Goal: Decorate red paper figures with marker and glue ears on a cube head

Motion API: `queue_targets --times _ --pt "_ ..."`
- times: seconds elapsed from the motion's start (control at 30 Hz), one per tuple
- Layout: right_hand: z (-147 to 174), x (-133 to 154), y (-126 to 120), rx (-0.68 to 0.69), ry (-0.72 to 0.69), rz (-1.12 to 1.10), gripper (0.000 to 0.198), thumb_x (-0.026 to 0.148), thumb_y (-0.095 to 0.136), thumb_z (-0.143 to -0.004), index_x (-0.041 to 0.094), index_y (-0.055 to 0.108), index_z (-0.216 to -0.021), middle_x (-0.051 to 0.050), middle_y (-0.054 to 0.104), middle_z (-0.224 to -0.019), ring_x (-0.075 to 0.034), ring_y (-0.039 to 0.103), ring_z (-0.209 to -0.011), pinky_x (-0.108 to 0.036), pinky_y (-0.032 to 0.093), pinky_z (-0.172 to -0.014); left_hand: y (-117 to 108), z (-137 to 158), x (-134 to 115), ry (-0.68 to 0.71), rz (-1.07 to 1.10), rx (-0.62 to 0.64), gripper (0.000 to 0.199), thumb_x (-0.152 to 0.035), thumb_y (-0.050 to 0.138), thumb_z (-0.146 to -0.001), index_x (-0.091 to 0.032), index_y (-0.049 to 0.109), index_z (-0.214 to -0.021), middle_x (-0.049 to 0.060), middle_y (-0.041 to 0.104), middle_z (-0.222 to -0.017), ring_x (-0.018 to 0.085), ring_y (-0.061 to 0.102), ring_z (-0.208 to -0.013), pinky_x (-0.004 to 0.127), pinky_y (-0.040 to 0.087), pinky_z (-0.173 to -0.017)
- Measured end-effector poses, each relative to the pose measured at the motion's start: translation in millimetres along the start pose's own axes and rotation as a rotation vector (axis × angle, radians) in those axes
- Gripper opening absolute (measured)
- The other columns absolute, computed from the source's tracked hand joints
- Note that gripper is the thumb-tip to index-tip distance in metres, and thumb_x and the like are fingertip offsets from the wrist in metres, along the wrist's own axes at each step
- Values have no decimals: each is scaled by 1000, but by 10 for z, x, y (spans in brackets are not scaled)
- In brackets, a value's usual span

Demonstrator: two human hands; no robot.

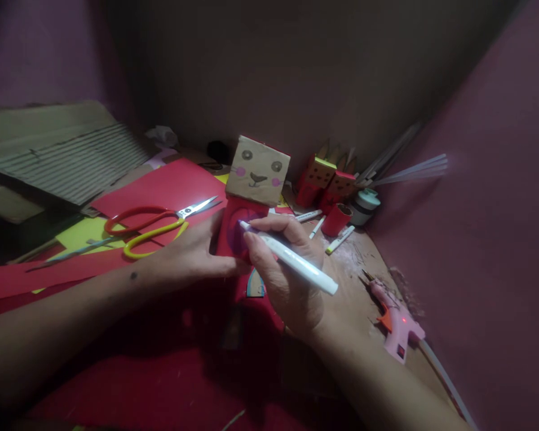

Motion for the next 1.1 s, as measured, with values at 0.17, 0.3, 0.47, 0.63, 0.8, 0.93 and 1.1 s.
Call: queue_targets --times 0.17,0.3,0.47,0.63,0.8,0.93,1.1 --pt "-6 57 16 47 -69 105 7 19 74 -89 24 73 -94 3 68 -80 -11 59 -65 -27 46 -59 5 -10 18 37 23 29 56 -29 83 -74 -20 58 -124 7 69 -117 31 66 -111 47 54 -99" --pt "-25 145 44 66 -143 129 12 12 71 -86 23 73 -90 2 67 -84 -12 62 -73 -28 48 -67 -6 -18 47 64 46 20 62 -25 82 -73 -20 56 -129 8 69 -124 33 65 -117 47 55 -99" --pt "-20 148 56 60 -158 114 17 8 69 -84 24 74 -88 1 66 -85 -14 62 -77 -31 49 -71 -9 -20 43 80 51 19 60 -27 83 -73 -21 56 -125 7 71 -120 34 66 -115 44 57 -93" --pt "6 47 25 -2 -61 9 15 13 70 -88 27 72 -93 3 63 -76 -13 55 -65 -27 43 -57 7 -16 13 58 39 44 48 -31 83 -75 -20 57 -114 5 71 -108 31 67 -109 41 57 -87" --pt "3 85 46 24 -70 48 13 13 69 -87 25 72 -89 3 64 -73 -12 55 -61 -26 44 -55 -2 -19 15 57 59 19 58 -29 85 -73 -21 56 -122 7 70 -117 32 66 -113 40 57 -91" --pt "8 109 65 62 -73 103 13 13 69 -87 25 73 -88 3 66 -78 -12 57 -63 -26 46 -58 10 -15 27 64 66 34 55 -32 85 -75 -20 57 -121 6 71 -116 32 67 -113 40 58 -90" --pt "15 95 60 54 -74 106 13 13 69 -86 25 72 -87 3 64 -73 -12 56 -60 -26 45 -55 4 -16 45 45 69 36 58 -31 85 -75 -20 56 -124 7 71 -118 32 67 -113 40 58 -89"
Point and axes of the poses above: each hand's wrist, its own z-axis away from the middle knuckle, its own y-axis out of the palm, x = y × z, the point moved 6 cm from there along -z, towards the middle knuckle
